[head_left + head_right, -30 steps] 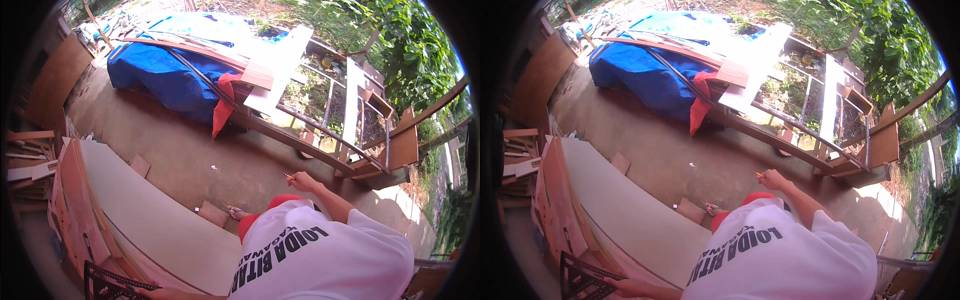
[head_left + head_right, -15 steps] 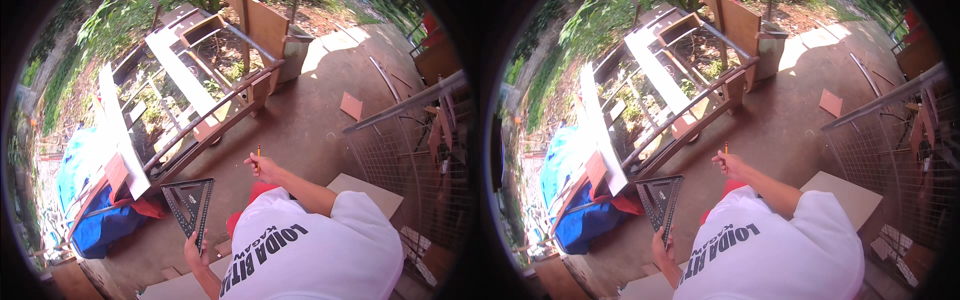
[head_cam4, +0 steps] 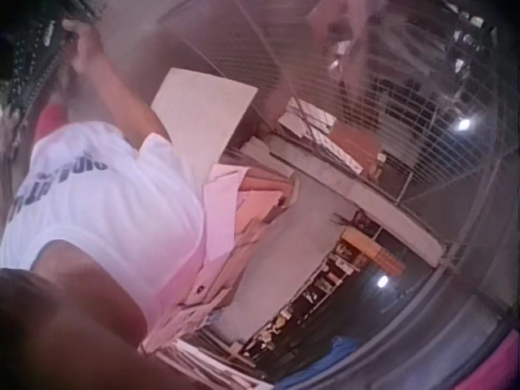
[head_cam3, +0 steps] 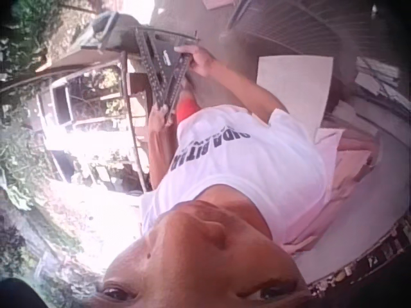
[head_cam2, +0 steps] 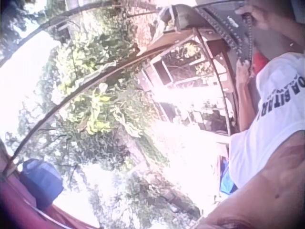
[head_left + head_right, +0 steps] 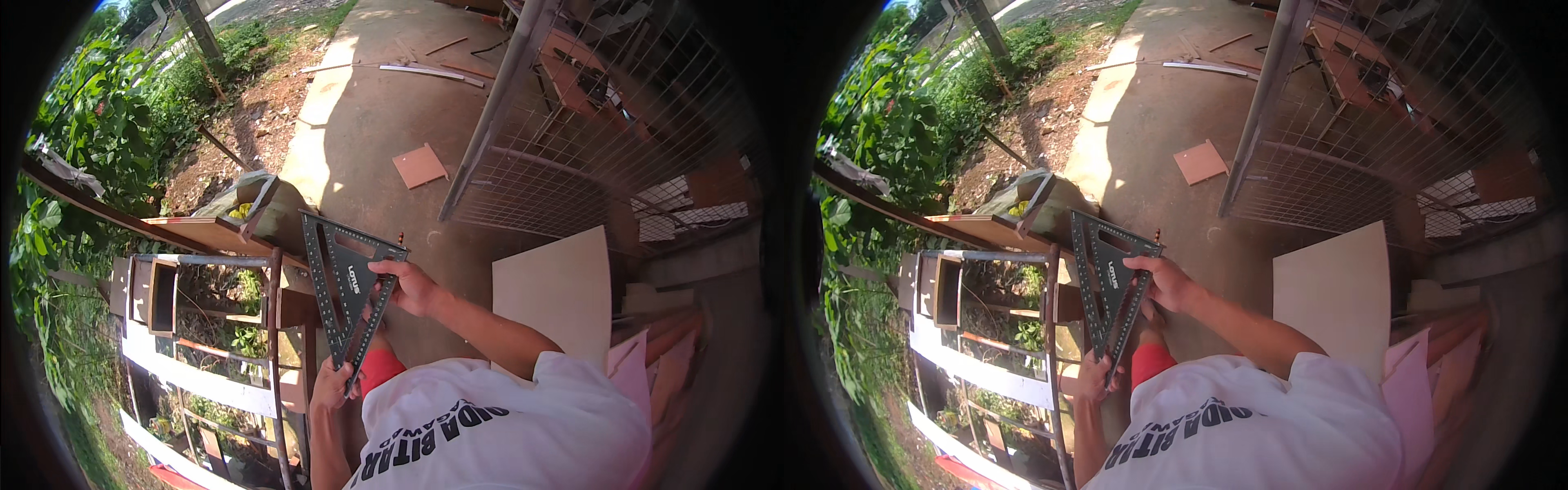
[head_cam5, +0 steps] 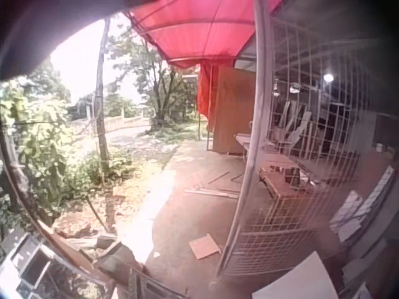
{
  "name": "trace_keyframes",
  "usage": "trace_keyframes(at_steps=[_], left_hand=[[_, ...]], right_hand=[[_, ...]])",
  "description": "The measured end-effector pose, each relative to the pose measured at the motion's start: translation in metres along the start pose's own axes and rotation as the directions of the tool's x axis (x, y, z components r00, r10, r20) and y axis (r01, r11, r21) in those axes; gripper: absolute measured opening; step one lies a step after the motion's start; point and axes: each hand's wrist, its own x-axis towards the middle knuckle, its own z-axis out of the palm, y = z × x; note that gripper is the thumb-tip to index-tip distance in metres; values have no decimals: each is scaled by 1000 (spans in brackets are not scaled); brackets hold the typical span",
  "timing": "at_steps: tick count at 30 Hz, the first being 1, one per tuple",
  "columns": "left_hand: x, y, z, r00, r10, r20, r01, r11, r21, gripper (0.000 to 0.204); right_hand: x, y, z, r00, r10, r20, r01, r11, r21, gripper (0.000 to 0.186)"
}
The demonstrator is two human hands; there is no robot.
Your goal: The person positions a large pink board on a table saw, adjusts the fence, and marks the board with a pencil. The person then moves the board to a workbench and continues marking it.
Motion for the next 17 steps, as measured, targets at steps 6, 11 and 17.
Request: trace_keyframes(at_steps=[6,11,17], left_hand=[[199,112,-13,964,264,-24,-189,747,638,43],[328,270,42,953,298,-45,-268,907,323,51],[509,415,90,983,-104,151,157,906,-393,69]], right_hand=[[133,-86,7,891,-434,-133,329,820,-468,6],[214,-190,47,549,-809,209,551,163,-818,12],[320,-340,46,666,-407,625,553,-293,-780,39]])
